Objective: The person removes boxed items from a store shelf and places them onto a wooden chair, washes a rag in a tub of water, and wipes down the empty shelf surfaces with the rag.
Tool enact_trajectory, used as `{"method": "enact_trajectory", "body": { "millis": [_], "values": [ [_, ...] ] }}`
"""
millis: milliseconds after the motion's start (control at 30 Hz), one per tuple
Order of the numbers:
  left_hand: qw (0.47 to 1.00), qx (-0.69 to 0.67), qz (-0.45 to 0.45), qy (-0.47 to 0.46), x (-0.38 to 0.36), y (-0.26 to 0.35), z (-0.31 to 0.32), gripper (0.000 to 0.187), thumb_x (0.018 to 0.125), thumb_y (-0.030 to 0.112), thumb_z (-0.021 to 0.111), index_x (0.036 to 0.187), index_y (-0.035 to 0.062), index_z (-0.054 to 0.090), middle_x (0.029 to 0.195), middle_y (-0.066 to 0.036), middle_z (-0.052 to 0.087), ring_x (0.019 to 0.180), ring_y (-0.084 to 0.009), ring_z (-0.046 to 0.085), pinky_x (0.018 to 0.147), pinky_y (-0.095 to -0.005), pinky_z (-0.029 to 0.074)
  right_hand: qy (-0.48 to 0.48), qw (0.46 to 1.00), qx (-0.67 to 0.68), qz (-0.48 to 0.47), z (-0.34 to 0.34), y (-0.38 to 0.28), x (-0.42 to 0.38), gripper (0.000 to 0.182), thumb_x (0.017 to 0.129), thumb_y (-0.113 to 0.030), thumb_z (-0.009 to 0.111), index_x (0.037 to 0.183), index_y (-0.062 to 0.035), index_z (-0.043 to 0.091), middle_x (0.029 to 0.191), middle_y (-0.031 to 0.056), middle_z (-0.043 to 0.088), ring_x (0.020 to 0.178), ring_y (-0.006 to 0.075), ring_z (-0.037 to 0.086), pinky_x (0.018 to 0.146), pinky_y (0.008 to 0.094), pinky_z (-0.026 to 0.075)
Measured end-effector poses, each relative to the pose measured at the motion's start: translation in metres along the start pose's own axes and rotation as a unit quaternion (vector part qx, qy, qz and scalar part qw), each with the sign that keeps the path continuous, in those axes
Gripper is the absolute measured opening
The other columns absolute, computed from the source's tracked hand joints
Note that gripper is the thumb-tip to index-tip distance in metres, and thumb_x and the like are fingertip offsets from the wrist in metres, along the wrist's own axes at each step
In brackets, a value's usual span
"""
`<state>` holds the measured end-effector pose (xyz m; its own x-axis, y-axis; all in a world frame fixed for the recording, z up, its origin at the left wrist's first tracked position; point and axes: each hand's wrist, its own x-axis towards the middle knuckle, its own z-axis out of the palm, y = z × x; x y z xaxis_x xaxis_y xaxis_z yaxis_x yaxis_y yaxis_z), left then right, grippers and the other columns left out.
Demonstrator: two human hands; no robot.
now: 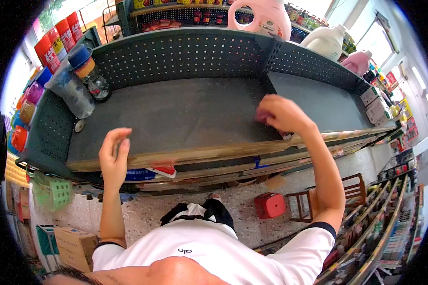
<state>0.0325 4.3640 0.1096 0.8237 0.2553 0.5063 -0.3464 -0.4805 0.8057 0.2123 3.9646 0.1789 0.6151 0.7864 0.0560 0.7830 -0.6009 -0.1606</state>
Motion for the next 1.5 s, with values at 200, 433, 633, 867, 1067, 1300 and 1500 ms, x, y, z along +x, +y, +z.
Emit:
{"method": "enact_trajectory", "body": {
  "millis": [200, 433, 633, 867, 1067, 1300, 1500],
  "values": [
    [0.969, 0.193, 0.083, 0.129, -0.046, -0.013, 0.021, 0.016, 0.09, 0.01, 0.057, 0.105, 0.0029, 0.06, 0.117, -0.011, 0.061, 0.12, -0.0317, 0.052, 0.107, -0.0472, 0.032, -0.057, 0.992, 0.061, -0.09, 0.012, 0.014, 0.002, 0.028, 0.078, -0.007, 0.066, 0.106, -0.0062, 0.065, 0.109, 0.0139, 0.057, 0.1, 0.0322, 0.057, 0.087, 0.0401, 0.047],
    [0.941, 0.307, 0.048, 0.137, -0.073, -0.035, 0.06, 0.059, 0.076, 0.031, 0.078, 0.126, 0.0106, 0.052, 0.141, -0.008, 0.044, 0.141, -0.0351, 0.024, 0.114, -0.0588, 0.008, -0.191, 0.957, 0.157, -0.153, 0.0, 0.022, 0.0, 0.018, 0.077, -0.003, 0.067, 0.094, -0.0087, 0.072, 0.1, 0.0108, 0.058, 0.09, 0.0286, 0.057, 0.078, 0.0367, 0.046],
    [0.935, 0.323, 0.036, 0.143, -0.072, -0.039, 0.064, 0.073, 0.062, 0.04, 0.086, 0.12, 0.0138, 0.052, 0.141, -0.007, 0.043, 0.141, -0.036, 0.023, 0.114, -0.0605, 0.008, -0.174, 0.951, 0.156, -0.202, 0.015, 0.02, 0.008, 0.016, 0.076, -0.004, 0.069, 0.091, -0.0082, 0.072, 0.101, 0.0112, 0.058, 0.09, 0.0267, 0.057, 0.078, 0.0351, 0.046],
    [0.938, 0.311, 0.02, 0.151, -0.073, -0.035, 0.066, 0.069, 0.061, 0.037, 0.087, 0.115, 0.0144, 0.052, 0.139, -0.008, 0.044, 0.14, -0.0367, 0.024, 0.114, -0.0593, 0.011, -0.146, 0.946, 0.178, -0.229, 0.032, -0.004, 0.027, 0.017, 0.075, -0.002, 0.069, 0.091, -0.0066, 0.07, 0.1, 0.0109, 0.057, 0.088, 0.0262, 0.056, 0.073, 0.0343, 0.047],
    [0.943, 0.297, 0.027, 0.144, -0.074, -0.038, 0.065, 0.068, 0.061, 0.035, 0.088, 0.114, 0.0141, 0.051, 0.137, -0.007, 0.043, 0.139, -0.037, 0.024, 0.113, -0.0566, 0.016, -0.136, 0.941, 0.182, -0.249, 0.04, -0.027, 0.044, 0.015, 0.077, -0.002, 0.068, 0.092, -0.0057, 0.069, 0.099, 0.0108, 0.057, 0.087, 0.0257, 0.056, 0.071, 0.0356, 0.046],
    [0.946, 0.288, 0.02, 0.146, -0.074, -0.036, 0.065, 0.066, 0.062, 0.032, 0.088, 0.114, 0.0137, 0.051, 0.136, -0.007, 0.044, 0.139, -0.0372, 0.023, 0.112, -0.0557, 0.019, -0.125, 0.942, 0.164, -0.265, 0.045, -0.059, 0.066, 0.015, 0.077, -0.002, 0.067, 0.092, -0.0058, 0.069, 0.098, 0.0104, 0.056, 0.087, 0.0245, 0.056, 0.069, 0.0342, 0.047],
    [0.945, 0.29, 0.028, 0.15, -0.073, -0.035, 0.066, 0.065, 0.062, 0.032, 0.088, 0.114, 0.0135, 0.051, 0.136, -0.007, 0.043, 0.139, -0.0368, 0.025, 0.113, -0.0573, 0.016, -0.051, 0.925, 0.208, -0.315, 0.063, -0.07, 0.079, 0.013, 0.076, -0.006, 0.067, 0.089, -0.005, 0.069, 0.09, 0.0105, 0.054, 0.086, 0.0265, 0.057, 0.07, 0.037, 0.046]
  ]
}}
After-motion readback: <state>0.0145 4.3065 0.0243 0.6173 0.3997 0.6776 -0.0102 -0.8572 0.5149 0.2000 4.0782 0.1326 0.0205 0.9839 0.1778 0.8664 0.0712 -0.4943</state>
